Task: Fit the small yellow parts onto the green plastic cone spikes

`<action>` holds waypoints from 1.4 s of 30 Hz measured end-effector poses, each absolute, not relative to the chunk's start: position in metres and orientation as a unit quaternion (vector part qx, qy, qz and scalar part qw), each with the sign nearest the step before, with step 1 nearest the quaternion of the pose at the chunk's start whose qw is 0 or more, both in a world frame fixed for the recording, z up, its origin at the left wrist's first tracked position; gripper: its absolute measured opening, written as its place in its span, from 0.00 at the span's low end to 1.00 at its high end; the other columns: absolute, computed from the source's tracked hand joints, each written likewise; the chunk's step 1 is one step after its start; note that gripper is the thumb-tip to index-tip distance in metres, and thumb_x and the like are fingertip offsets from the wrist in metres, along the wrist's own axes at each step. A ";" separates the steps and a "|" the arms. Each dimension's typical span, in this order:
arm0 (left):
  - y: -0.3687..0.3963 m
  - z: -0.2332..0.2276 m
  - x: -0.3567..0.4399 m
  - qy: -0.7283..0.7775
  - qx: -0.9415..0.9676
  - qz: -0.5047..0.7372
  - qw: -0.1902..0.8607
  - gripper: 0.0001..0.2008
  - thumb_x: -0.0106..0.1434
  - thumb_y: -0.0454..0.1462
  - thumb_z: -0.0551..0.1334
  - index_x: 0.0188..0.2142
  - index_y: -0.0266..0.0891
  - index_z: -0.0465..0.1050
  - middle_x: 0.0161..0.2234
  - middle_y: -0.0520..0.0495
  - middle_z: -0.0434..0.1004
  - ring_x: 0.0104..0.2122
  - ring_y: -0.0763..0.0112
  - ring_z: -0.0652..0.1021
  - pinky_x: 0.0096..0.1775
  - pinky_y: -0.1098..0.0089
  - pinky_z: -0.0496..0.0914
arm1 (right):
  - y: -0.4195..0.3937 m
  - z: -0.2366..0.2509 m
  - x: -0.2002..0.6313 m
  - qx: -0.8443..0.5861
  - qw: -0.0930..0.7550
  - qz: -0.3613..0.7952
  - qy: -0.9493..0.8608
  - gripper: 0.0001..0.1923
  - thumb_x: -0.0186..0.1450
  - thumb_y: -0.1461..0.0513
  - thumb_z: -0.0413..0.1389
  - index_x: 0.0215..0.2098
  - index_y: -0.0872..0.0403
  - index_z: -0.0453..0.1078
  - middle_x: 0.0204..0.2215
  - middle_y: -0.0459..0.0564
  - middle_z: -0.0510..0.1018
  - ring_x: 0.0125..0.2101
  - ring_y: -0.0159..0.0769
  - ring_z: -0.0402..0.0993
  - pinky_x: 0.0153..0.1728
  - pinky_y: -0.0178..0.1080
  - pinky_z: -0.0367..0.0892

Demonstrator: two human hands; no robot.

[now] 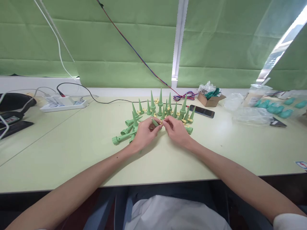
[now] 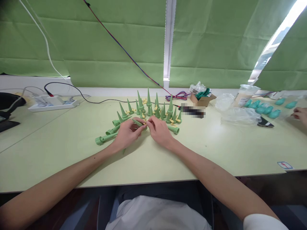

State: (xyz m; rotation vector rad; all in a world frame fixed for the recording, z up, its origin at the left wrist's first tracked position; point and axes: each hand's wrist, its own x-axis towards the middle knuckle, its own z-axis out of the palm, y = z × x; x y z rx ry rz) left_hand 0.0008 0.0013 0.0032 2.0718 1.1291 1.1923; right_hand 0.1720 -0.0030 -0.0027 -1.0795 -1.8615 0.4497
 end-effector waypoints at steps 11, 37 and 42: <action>0.001 0.000 0.002 0.385 0.781 0.433 0.234 0.05 0.64 0.38 0.63 0.37 0.39 0.74 0.26 0.52 0.75 0.21 0.75 0.71 0.26 0.71 0.68 | 0.002 -0.005 0.171 -0.494 0.398 0.152 -0.758 0.23 0.74 0.53 0.42 0.22 0.52 0.53 0.18 0.43 0.62 0.21 0.31 0.54 0.26 0.37 0.48; 0.005 0.000 0.000 0.416 0.758 0.445 0.231 0.08 0.64 0.42 0.62 0.36 0.40 0.73 0.23 0.53 0.73 0.20 0.73 0.72 0.25 0.71 0.69 | -0.002 -0.002 0.172 -0.452 0.426 0.203 -0.757 0.09 0.70 0.59 0.47 0.34 0.52 0.63 0.26 0.45 0.74 0.26 0.33 0.68 0.30 0.35 0.58; 0.004 -0.002 0.000 0.401 0.776 0.436 0.217 0.08 0.64 0.41 0.61 0.37 0.40 0.74 0.30 0.50 0.77 0.22 0.74 0.72 0.26 0.71 0.69 | 0.001 -0.005 0.172 -0.475 0.411 0.172 -0.758 0.16 0.71 0.57 0.46 0.26 0.51 0.57 0.20 0.42 0.64 0.21 0.31 0.58 0.27 0.36 0.53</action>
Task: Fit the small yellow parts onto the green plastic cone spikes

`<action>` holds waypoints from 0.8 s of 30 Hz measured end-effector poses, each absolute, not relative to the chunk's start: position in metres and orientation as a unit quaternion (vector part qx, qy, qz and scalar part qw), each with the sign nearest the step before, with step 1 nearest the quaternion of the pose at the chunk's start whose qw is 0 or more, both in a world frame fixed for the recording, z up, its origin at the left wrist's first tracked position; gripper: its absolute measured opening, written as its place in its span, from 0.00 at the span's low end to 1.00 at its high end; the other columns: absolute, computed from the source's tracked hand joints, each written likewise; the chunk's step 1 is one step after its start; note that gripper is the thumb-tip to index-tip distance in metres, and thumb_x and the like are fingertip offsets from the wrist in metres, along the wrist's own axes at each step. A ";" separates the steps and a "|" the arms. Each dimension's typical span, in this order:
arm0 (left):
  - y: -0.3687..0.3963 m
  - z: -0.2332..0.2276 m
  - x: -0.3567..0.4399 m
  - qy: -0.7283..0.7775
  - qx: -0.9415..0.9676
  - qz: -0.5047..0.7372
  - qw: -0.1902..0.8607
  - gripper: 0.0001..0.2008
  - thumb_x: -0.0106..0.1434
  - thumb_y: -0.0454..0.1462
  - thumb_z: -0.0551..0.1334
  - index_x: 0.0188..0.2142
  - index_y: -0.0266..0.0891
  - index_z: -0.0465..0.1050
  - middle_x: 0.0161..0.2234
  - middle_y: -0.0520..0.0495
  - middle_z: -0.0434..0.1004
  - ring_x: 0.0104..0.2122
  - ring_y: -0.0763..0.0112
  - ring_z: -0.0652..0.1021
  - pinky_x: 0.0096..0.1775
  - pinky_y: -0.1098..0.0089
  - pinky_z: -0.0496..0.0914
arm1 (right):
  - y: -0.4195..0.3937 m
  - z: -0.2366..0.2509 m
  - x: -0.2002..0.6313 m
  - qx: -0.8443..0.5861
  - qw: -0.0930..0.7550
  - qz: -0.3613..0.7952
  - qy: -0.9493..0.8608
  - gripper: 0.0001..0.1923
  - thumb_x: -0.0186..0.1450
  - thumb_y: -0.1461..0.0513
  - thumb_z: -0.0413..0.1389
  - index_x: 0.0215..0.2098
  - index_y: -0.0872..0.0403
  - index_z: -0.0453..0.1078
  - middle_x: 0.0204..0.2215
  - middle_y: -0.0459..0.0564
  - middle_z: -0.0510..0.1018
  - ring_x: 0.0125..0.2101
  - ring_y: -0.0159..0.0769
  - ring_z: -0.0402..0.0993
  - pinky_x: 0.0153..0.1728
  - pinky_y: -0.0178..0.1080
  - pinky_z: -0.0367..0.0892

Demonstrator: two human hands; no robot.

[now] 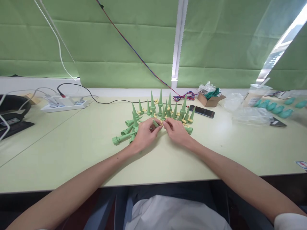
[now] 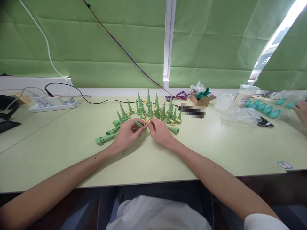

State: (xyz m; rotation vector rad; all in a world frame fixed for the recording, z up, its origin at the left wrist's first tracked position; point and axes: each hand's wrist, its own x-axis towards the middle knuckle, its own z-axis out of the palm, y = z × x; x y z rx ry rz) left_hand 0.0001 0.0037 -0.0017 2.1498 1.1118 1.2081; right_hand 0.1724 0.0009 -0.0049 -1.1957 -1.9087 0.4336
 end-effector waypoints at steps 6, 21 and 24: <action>0.003 -0.002 0.001 0.383 0.793 0.429 0.199 0.06 0.65 0.40 0.61 0.37 0.40 0.73 0.31 0.49 0.77 0.22 0.74 0.71 0.27 0.70 0.69 | 0.003 -0.007 0.173 -0.485 0.393 0.146 -0.767 0.22 0.73 0.55 0.43 0.22 0.52 0.51 0.18 0.43 0.62 0.21 0.31 0.54 0.27 0.37 0.50; 0.002 -0.001 0.002 0.380 0.788 0.446 0.188 0.05 0.65 0.38 0.61 0.36 0.40 0.73 0.31 0.50 0.76 0.23 0.75 0.71 0.28 0.70 0.70 | 0.003 -0.004 0.173 -0.500 0.404 0.183 -0.744 0.27 0.74 0.49 0.40 0.19 0.51 0.55 0.17 0.44 0.64 0.21 0.32 0.60 0.28 0.37 0.54; 0.003 0.000 0.002 0.399 0.770 0.460 0.192 0.06 0.64 0.39 0.61 0.36 0.39 0.73 0.31 0.49 0.77 0.23 0.74 0.72 0.28 0.70 0.70 | 0.000 -0.002 0.173 -0.468 0.428 0.214 -0.743 0.17 0.72 0.52 0.46 0.30 0.52 0.63 0.23 0.44 0.73 0.24 0.32 0.66 0.29 0.36 0.58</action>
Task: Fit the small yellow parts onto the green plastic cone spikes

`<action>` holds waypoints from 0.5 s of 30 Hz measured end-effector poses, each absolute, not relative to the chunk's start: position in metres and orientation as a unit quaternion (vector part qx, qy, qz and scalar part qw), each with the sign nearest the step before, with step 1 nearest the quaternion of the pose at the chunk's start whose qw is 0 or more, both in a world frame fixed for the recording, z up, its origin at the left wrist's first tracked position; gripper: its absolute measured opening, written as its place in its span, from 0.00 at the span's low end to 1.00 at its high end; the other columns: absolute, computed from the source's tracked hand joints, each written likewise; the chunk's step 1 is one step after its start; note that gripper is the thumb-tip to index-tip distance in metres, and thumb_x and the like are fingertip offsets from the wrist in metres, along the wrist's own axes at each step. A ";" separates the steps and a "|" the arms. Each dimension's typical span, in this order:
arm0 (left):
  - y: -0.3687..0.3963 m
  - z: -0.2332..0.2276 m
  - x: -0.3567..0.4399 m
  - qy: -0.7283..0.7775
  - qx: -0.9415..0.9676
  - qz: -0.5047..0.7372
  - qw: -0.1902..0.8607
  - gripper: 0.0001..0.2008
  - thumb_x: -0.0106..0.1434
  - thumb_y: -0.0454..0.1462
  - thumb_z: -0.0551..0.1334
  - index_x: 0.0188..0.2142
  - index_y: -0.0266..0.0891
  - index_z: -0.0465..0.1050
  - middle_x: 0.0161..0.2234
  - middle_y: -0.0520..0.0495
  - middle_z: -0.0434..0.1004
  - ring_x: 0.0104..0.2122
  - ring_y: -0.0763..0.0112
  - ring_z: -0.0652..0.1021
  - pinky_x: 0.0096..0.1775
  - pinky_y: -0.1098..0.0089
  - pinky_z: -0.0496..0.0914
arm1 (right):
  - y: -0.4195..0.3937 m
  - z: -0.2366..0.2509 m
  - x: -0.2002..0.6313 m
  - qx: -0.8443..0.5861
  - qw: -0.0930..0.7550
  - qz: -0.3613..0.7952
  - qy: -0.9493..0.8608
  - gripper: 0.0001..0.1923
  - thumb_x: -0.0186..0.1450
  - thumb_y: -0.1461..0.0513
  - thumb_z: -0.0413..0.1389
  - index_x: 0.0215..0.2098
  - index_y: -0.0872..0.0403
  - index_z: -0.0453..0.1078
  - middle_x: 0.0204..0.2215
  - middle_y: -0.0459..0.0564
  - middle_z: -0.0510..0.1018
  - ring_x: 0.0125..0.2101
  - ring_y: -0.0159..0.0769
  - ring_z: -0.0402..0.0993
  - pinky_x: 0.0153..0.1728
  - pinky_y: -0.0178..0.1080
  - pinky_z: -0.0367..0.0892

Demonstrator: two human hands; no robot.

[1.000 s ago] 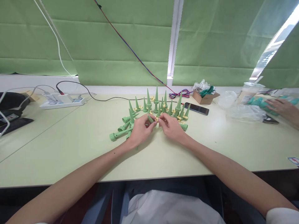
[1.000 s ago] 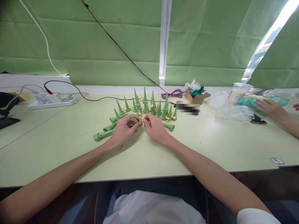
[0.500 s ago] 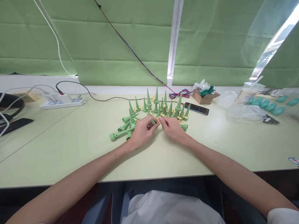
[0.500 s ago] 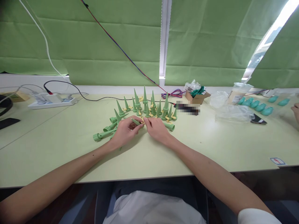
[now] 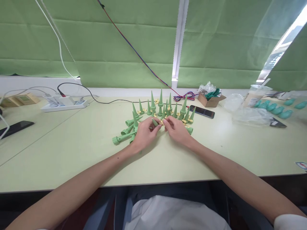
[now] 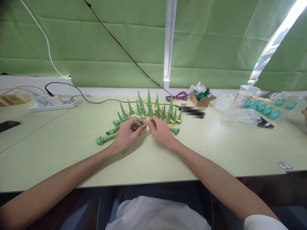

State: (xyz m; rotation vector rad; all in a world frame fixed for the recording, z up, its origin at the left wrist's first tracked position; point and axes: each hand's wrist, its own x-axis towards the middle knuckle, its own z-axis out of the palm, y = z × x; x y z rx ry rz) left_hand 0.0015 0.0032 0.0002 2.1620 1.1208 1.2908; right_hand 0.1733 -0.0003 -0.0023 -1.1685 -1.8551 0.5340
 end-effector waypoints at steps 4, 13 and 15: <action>0.003 0.000 0.001 0.406 0.768 0.455 0.197 0.07 0.64 0.40 0.61 0.36 0.39 0.73 0.31 0.49 0.77 0.23 0.73 0.73 0.27 0.70 0.70 | -0.001 -0.003 0.173 -0.438 0.427 0.250 -0.750 0.10 0.71 0.56 0.48 0.35 0.52 0.63 0.27 0.45 0.75 0.24 0.32 0.67 0.29 0.35 0.60; 0.001 0.000 0.001 0.383 0.789 0.440 0.193 0.06 0.65 0.40 0.61 0.37 0.40 0.74 0.32 0.49 0.77 0.22 0.75 0.71 0.26 0.71 0.69 | 0.001 -0.004 0.173 -0.472 0.397 0.201 -0.761 0.19 0.72 0.55 0.44 0.24 0.51 0.54 0.17 0.41 0.62 0.21 0.31 0.58 0.27 0.36 0.53; 0.001 -0.001 0.002 0.376 0.794 0.438 0.192 0.06 0.65 0.39 0.61 0.37 0.40 0.73 0.33 0.49 0.77 0.22 0.76 0.71 0.26 0.72 0.69 | 0.001 -0.003 0.173 -0.470 0.395 0.188 -0.767 0.20 0.73 0.55 0.43 0.23 0.52 0.53 0.18 0.42 0.61 0.22 0.31 0.56 0.27 0.36 0.52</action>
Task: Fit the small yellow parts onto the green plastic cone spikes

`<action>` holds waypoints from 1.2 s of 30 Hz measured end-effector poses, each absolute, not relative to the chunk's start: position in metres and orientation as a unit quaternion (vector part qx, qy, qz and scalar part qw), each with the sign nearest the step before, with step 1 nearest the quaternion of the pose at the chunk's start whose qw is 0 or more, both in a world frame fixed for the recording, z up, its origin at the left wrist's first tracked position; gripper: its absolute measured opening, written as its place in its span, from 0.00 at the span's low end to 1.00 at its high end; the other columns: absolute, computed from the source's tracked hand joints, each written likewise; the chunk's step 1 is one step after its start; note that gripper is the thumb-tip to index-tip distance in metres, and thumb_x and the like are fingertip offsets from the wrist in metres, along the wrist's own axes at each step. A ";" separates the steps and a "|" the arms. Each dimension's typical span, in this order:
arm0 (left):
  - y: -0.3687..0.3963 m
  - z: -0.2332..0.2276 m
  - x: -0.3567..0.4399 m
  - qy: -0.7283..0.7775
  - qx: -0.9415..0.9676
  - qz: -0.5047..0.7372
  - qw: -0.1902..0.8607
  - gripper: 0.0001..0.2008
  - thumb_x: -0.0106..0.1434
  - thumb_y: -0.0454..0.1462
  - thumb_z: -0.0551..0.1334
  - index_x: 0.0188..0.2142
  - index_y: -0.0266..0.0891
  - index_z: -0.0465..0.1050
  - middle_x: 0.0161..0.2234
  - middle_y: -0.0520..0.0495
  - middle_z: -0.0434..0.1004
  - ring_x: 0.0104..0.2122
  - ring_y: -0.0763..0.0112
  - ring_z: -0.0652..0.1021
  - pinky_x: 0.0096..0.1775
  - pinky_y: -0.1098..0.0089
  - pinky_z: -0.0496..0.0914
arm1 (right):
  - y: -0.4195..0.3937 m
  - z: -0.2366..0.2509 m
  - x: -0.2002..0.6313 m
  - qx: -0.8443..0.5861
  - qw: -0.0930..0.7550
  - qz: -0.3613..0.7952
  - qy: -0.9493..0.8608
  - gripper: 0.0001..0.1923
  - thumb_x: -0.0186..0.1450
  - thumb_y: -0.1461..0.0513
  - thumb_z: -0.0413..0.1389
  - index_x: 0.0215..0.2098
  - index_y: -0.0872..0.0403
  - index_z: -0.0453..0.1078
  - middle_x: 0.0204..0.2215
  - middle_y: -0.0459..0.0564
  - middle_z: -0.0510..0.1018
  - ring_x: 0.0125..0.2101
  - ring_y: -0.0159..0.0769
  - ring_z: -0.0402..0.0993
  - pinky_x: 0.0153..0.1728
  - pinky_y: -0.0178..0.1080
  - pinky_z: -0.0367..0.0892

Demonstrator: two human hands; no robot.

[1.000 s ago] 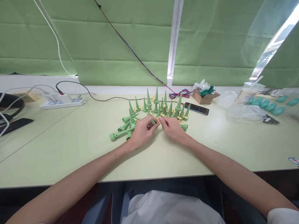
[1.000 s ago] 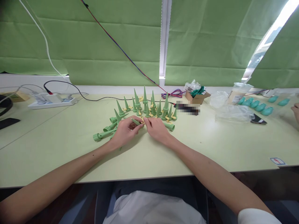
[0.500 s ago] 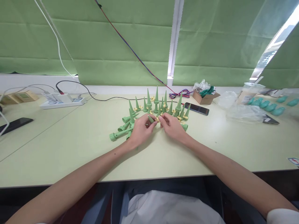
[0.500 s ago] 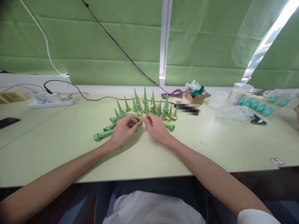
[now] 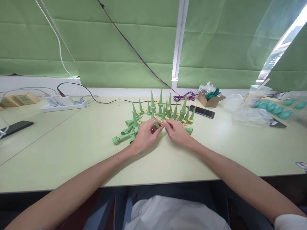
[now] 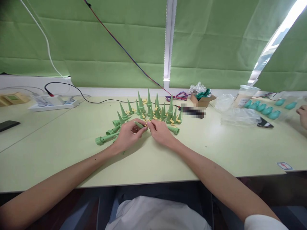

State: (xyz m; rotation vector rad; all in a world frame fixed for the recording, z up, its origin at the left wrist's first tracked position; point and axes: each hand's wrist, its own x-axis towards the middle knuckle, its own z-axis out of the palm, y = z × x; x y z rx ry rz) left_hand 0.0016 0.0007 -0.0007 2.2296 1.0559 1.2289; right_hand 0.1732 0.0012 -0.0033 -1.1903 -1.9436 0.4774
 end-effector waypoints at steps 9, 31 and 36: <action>0.000 -0.003 0.003 0.370 0.795 0.440 0.194 0.07 0.64 0.39 0.61 0.39 0.40 0.74 0.33 0.49 0.78 0.22 0.75 0.72 0.27 0.71 0.71 | 0.004 -0.008 0.173 -0.474 0.388 0.183 -0.769 0.26 0.74 0.51 0.40 0.20 0.52 0.49 0.16 0.42 0.53 0.21 0.30 0.50 0.26 0.37 0.48; -0.001 0.000 0.003 0.395 0.785 0.435 0.196 0.07 0.65 0.39 0.61 0.37 0.39 0.75 0.29 0.50 0.77 0.21 0.76 0.70 0.26 0.72 0.68 | 0.000 -0.003 0.172 -0.479 0.403 0.182 -0.758 0.16 0.72 0.57 0.45 0.26 0.52 0.56 0.21 0.42 0.64 0.22 0.31 0.58 0.27 0.35 0.52; -0.001 -0.002 0.002 0.388 0.794 0.427 0.190 0.07 0.65 0.39 0.60 0.37 0.38 0.75 0.29 0.50 0.77 0.22 0.76 0.71 0.26 0.72 0.68 | -0.001 0.000 0.172 -0.491 0.385 0.172 -0.763 0.21 0.73 0.56 0.44 0.22 0.52 0.50 0.18 0.42 0.60 0.21 0.31 0.53 0.27 0.37 0.49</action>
